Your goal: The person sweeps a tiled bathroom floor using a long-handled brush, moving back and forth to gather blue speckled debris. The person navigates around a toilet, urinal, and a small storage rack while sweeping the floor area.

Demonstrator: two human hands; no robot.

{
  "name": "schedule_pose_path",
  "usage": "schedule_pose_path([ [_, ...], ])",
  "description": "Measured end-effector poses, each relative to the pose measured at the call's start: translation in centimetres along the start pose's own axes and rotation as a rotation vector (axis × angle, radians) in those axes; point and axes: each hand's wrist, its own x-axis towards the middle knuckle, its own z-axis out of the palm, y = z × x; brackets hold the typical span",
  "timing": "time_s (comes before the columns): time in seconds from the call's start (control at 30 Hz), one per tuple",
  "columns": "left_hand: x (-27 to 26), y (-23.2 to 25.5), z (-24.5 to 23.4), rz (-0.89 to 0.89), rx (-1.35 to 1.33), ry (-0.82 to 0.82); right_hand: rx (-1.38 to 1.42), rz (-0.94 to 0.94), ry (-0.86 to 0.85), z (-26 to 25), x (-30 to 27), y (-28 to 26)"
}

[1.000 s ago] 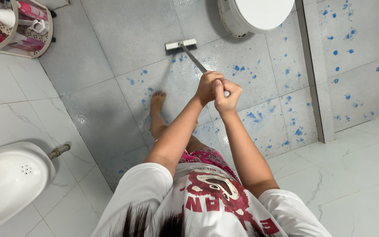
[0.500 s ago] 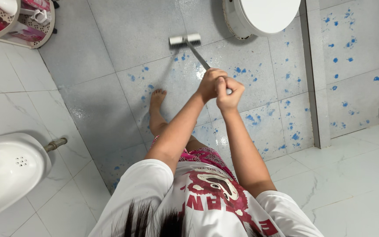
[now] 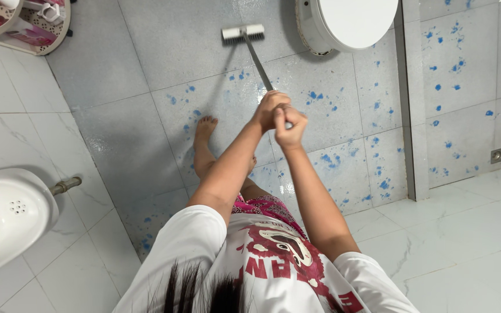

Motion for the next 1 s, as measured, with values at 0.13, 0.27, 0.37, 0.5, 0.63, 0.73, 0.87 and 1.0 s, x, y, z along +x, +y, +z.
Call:
schedule_pose_path([
  [0.13, 0.6, 3.2, 0.6, 0.206, -0.002, 0.097, -0.064, 0.123, 0.037, -2.6, 0.8, -1.6],
  [0.27, 0.6, 4.0, -0.1, 0.14, -0.044, 0.109, 0.057, 0.101, 0.046, -2.2, 0.3, -1.1],
  [0.37, -0.3, 2.1, -0.1, 0.048, -0.022, 0.093, 0.058, 0.061, 0.043, -1.0, -0.6, 0.4],
  [0.5, -1.1, -1.3, -0.5, 0.034, 0.0, 0.074, -0.041, -0.007, 0.0, 0.3, -1.0, 2.1],
  [0.63, 0.0, -0.5, 0.0, 0.085, 0.022, 0.011, -0.118, 0.038, 0.01, -0.5, -0.6, 1.0],
  [0.73, 0.6, 2.9, 0.4, 0.15, -0.019, 0.068, -0.05, 0.124, 0.035, -2.3, 0.3, -1.0],
  [0.87, 0.5, 4.7, 0.2, 0.133, -0.029, 0.142, 0.022, 0.095, 0.049, -2.6, 0.5, -1.8],
  [1.0, 0.5, 1.4, 0.2, 0.125, 0.027, 0.116, 0.004, 0.073, 0.06, -1.1, 0.2, -0.1],
])
